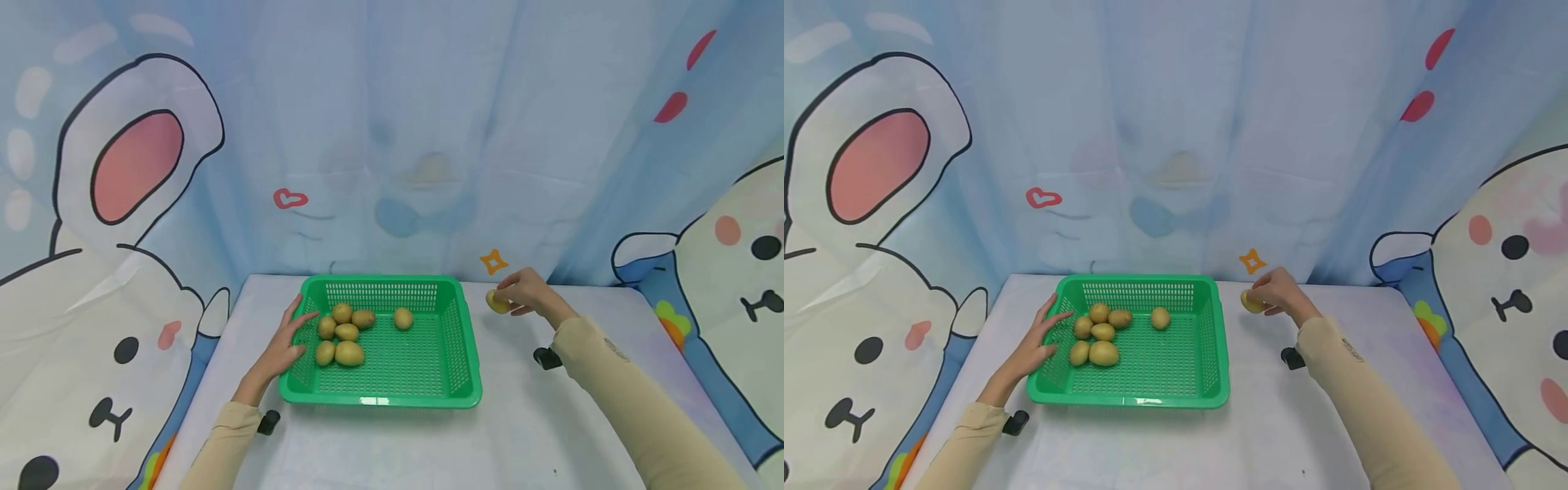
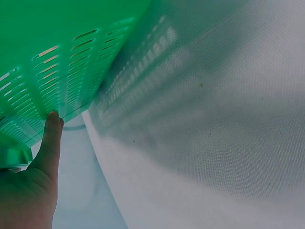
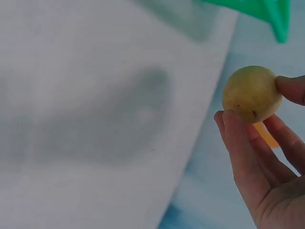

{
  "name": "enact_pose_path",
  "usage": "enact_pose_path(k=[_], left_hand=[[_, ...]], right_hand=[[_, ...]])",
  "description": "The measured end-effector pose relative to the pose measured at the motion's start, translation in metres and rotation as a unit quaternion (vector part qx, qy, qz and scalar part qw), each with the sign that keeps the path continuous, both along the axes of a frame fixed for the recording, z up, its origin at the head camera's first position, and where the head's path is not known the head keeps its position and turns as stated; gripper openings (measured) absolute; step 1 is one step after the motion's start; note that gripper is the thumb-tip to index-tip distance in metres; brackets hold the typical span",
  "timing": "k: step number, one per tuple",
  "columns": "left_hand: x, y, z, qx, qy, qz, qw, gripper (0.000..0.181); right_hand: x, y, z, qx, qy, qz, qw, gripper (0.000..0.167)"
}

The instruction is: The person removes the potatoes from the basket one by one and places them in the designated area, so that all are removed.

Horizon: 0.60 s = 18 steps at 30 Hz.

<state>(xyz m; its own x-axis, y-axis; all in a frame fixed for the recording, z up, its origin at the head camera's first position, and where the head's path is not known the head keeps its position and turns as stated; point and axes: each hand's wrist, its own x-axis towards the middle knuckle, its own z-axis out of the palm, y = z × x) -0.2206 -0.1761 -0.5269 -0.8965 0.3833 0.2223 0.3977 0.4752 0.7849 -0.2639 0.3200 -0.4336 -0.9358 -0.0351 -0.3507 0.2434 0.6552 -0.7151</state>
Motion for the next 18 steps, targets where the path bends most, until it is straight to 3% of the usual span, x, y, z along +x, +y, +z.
enact_pose_path(k=[8, 18], left_hand=[[-0.003, 0.001, -0.001, 0.000, 0.018, -0.004, 0.9998, 0.070], [-0.003, -0.001, -0.002, 0.000, 0.014, -0.004, 0.9999, 0.070]], right_hand=[[0.010, 0.039, -0.045, 0.019, -0.054, -0.038, 0.9977, 0.045], [0.018, 0.054, -0.069, 0.010, -0.088, -0.055, 0.9945, 0.044]])
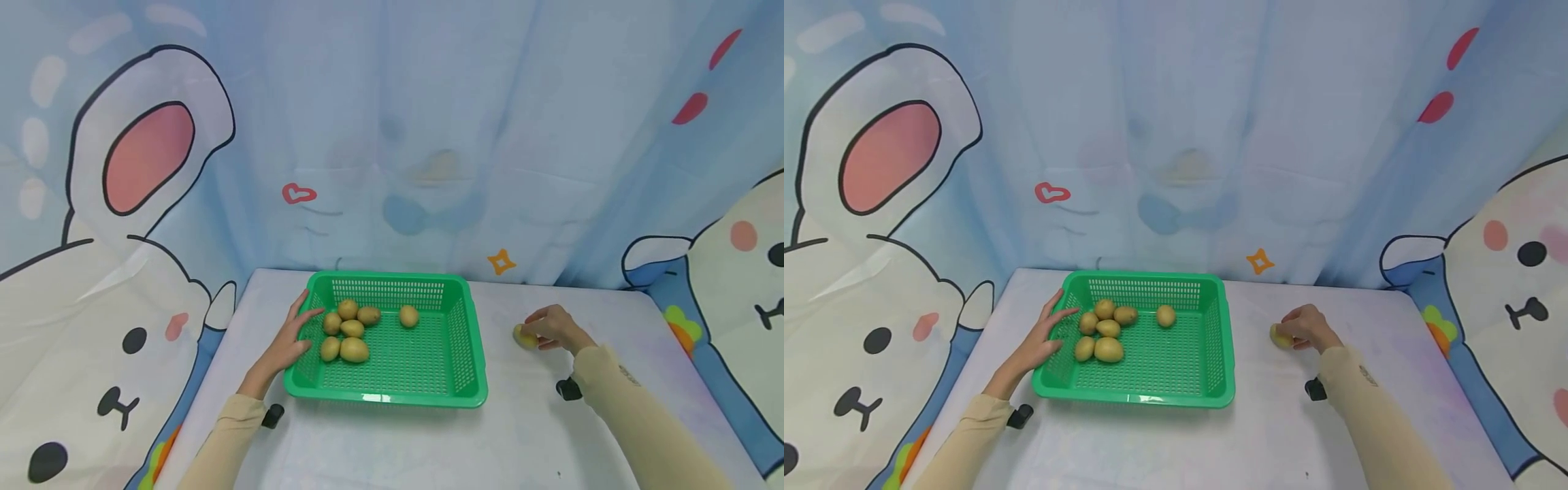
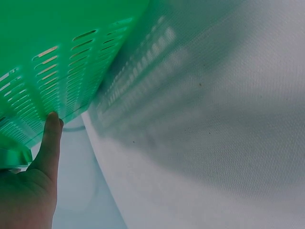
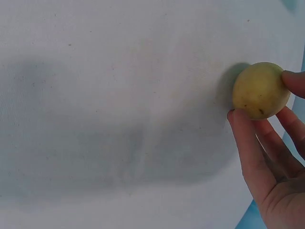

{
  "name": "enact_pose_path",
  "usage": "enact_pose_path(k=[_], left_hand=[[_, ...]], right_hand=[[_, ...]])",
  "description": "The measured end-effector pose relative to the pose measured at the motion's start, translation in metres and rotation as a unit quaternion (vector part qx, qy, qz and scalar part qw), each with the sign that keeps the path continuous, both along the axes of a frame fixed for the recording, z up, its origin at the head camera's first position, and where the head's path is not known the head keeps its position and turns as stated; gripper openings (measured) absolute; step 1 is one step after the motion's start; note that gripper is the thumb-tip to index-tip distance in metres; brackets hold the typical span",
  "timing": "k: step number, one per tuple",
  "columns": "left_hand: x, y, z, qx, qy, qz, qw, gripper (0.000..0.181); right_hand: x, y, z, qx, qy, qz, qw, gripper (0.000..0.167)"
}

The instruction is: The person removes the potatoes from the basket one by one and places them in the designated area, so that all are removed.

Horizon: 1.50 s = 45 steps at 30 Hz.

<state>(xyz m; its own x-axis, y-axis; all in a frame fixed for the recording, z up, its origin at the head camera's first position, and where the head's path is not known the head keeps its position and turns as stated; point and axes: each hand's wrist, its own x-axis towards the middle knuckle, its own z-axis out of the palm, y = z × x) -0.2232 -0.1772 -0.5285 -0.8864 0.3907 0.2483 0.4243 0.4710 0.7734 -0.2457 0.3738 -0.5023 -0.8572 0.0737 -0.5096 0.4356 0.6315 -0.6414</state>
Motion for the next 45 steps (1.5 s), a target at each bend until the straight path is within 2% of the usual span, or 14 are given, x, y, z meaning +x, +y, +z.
enact_pose_path(k=[5, 9, 18, 23, 29, 33, 36, 39, 42, 45], left_hand=[[0.000, 0.001, 0.001, 0.003, -0.002, -0.002, 1.0000, 0.070], [0.000, 0.001, 0.002, 0.002, -0.003, -0.002, 1.0000, 0.070], [0.000, 0.000, 0.001, 0.007, -0.003, -0.003, 1.0000, 0.071], [-0.001, 0.000, -0.001, 0.009, -0.008, -0.004, 0.9999, 0.071], [-0.001, -0.001, -0.002, 0.012, -0.008, -0.004, 0.9999, 0.072], [-0.001, -0.001, 0.000, 0.011, -0.008, -0.003, 0.9999, 0.071], [-0.001, -0.001, 0.002, 0.009, -0.009, -0.003, 0.9999, 0.070], [-0.002, 0.000, 0.002, 0.008, -0.011, -0.004, 0.9999, 0.070], [-0.002, 0.000, 0.001, 0.010, -0.011, -0.005, 0.9999, 0.070], [-0.002, -0.001, 0.000, 0.008, -0.009, -0.004, 0.9999, 0.070]], right_hand=[[0.001, 0.001, -0.003, -0.004, -0.001, 0.004, 1.0000, 0.044], [-0.002, 0.001, 0.000, 0.012, -0.004, 0.028, 0.9995, 0.047], [-0.012, -0.020, 0.031, 0.063, -0.002, 0.111, 0.9918, 0.055], [-0.019, -0.045, 0.056, 0.061, 0.037, 0.151, 0.9860, 0.055], [-0.026, -0.083, 0.083, 0.012, 0.113, 0.195, 0.9742, 0.049], [-0.031, -0.108, 0.093, -0.023, 0.132, 0.215, 0.9674, 0.046], [-0.035, -0.125, 0.094, -0.042, 0.126, 0.220, 0.9665, 0.046], [-0.040, -0.139, 0.090, -0.044, 0.119, 0.221, 0.9671, 0.045], [-0.043, -0.153, 0.082, -0.020, 0.115, 0.226, 0.9671, 0.045], [-0.043, -0.169, 0.072, 0.017, 0.119, 0.245, 0.9621, 0.046]])
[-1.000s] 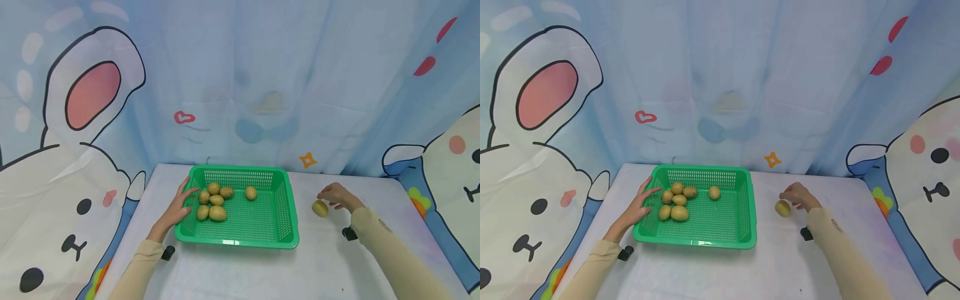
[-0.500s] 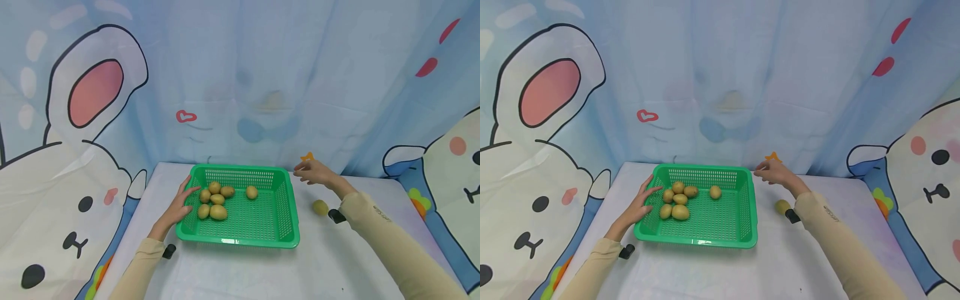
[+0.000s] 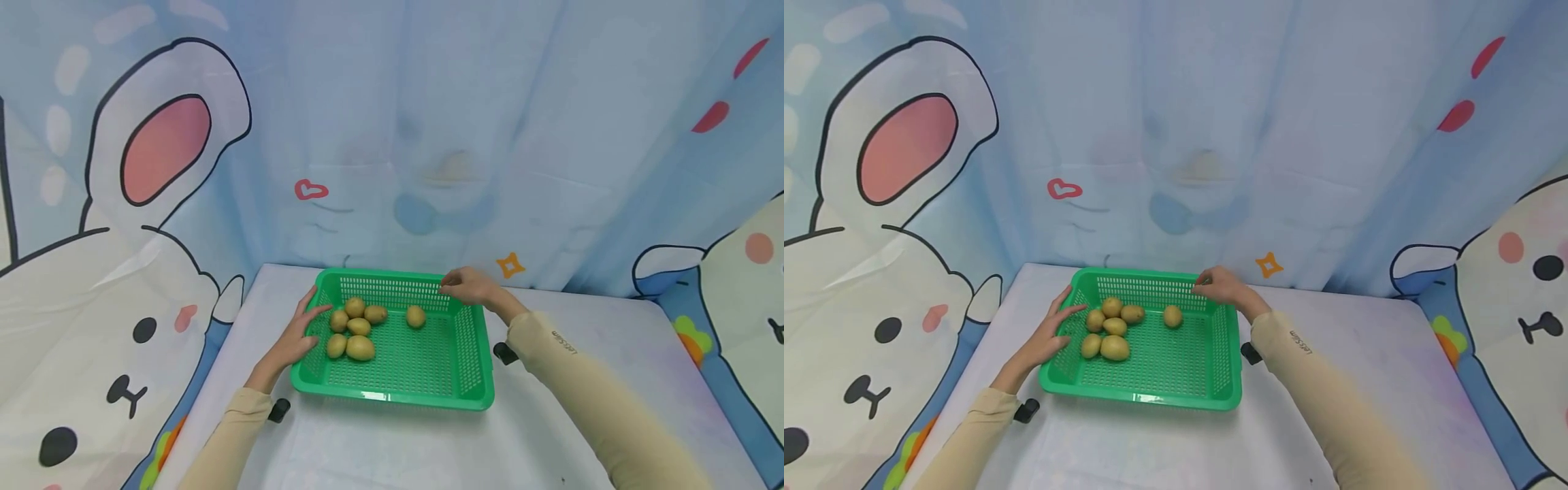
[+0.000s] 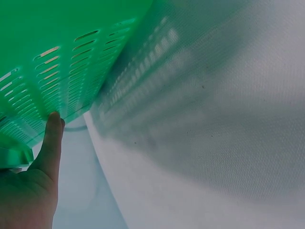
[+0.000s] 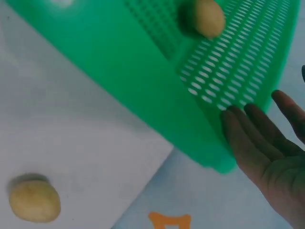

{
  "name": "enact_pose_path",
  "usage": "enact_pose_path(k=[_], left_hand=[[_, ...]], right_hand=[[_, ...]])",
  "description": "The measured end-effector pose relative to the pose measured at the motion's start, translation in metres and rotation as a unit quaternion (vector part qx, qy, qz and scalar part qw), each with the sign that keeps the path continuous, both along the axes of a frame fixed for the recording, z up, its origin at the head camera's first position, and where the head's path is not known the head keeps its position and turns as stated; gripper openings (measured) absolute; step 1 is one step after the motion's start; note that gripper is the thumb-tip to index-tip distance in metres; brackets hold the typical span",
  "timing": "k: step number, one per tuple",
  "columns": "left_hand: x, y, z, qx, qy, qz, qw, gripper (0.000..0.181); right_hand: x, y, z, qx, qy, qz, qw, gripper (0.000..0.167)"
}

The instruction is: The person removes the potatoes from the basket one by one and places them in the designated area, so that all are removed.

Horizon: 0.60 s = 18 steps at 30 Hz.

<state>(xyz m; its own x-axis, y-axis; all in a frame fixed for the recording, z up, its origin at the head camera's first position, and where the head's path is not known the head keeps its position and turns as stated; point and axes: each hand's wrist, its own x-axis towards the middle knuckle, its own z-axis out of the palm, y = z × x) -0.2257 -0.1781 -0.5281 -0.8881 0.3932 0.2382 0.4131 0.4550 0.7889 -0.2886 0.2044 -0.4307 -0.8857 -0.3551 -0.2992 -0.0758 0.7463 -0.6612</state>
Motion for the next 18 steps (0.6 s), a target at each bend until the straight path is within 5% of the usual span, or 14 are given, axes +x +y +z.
enact_pose_path(k=[9, 18], left_hand=[[0.001, -0.001, 0.002, 0.000, 0.000, 0.000, 1.0000, 0.070], [0.002, 0.001, 0.002, 0.004, -0.002, 0.000, 1.0000, 0.070]], right_hand=[[-0.001, -0.032, -0.030, 0.034, 0.022, -0.005, 0.9992, 0.049], [0.005, -0.044, -0.052, 0.011, -0.032, -0.061, 0.9976, 0.045]])
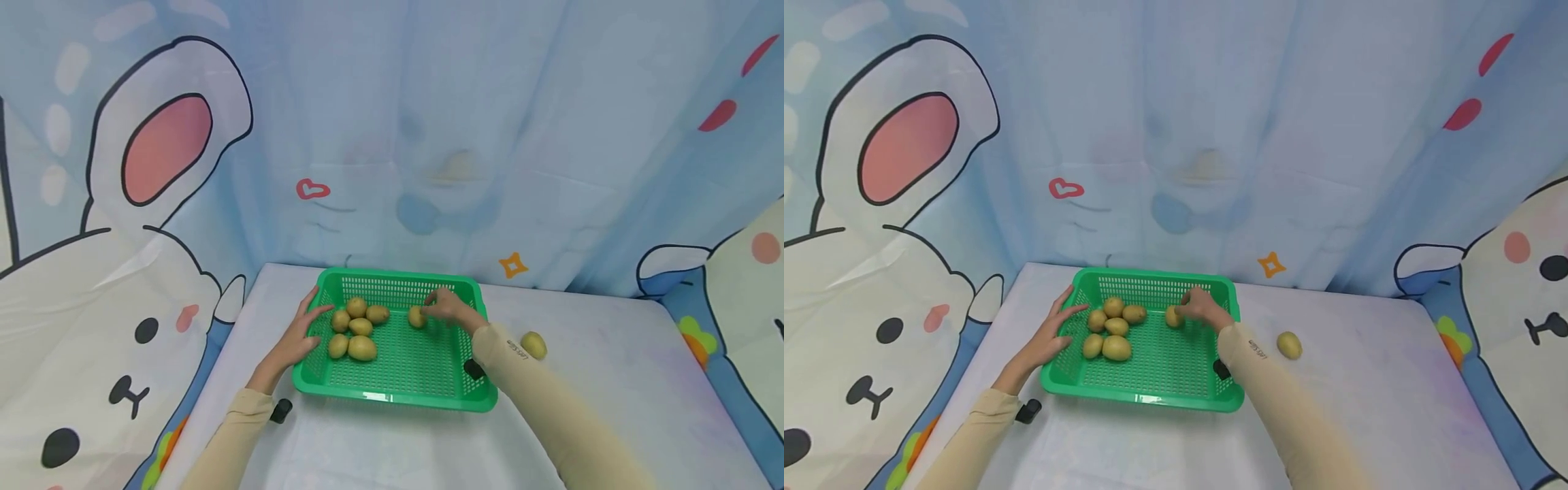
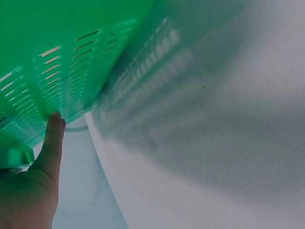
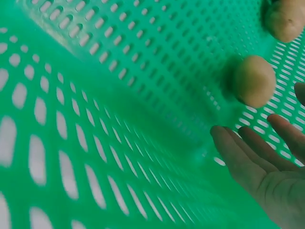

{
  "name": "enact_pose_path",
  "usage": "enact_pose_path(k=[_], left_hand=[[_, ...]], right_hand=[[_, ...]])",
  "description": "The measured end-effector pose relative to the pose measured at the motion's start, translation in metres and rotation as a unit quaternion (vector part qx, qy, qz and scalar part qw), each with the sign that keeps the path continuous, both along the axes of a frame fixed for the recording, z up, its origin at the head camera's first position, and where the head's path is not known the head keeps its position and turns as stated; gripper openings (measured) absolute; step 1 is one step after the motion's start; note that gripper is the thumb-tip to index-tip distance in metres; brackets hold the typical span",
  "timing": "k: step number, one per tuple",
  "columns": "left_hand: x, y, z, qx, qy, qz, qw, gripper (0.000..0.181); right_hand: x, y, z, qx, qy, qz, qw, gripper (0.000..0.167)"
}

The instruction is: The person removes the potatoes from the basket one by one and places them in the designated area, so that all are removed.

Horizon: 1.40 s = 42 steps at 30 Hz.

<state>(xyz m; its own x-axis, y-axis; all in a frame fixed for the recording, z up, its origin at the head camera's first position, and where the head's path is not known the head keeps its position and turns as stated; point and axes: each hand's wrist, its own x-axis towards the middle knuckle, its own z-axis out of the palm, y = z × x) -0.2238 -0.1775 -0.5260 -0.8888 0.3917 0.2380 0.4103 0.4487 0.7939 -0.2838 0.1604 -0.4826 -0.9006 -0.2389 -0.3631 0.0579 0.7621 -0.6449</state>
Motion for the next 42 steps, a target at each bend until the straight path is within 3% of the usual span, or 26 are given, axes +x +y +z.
enact_pose_path(k=[6, 19, 23, 28, 31, 37, 42], left_hand=[[-0.001, 0.000, -0.002, -0.002, 0.002, 0.001, 1.0000, 0.070], [-0.003, 0.000, -0.005, 0.001, 0.005, 0.007, 1.0000, 0.068], [-0.001, 0.000, -0.005, 0.008, 0.008, 0.011, 0.9999, 0.069], [0.000, 0.000, -0.006, 0.017, 0.040, 0.008, 0.9990, 0.068], [0.000, 0.001, -0.007, 0.014, 0.034, 0.007, 0.9993, 0.068], [-0.001, 0.000, -0.003, 0.003, -0.001, 0.013, 0.9999, 0.070], [-0.001, 0.000, -0.003, 0.000, -0.008, 0.010, 0.9999, 0.070]], right_hand=[[0.004, -0.005, -0.014, -0.037, -0.019, -0.037, 0.9984, 0.043], [0.004, -0.019, -0.030, -0.028, 0.075, -0.082, 0.9934, 0.039], [0.004, -0.021, -0.033, -0.037, 0.085, -0.090, 0.9916, 0.035], [0.002, -0.021, -0.037, -0.052, 0.078, -0.095, 0.9910, 0.035], [0.002, -0.017, -0.033, -0.063, 0.079, -0.086, 0.9912, 0.037], [0.003, -0.012, -0.010, -0.085, 0.074, -0.069, 0.9912, 0.039], [0.010, -0.004, 0.007, -0.085, 0.070, -0.063, 0.9919, 0.038]])
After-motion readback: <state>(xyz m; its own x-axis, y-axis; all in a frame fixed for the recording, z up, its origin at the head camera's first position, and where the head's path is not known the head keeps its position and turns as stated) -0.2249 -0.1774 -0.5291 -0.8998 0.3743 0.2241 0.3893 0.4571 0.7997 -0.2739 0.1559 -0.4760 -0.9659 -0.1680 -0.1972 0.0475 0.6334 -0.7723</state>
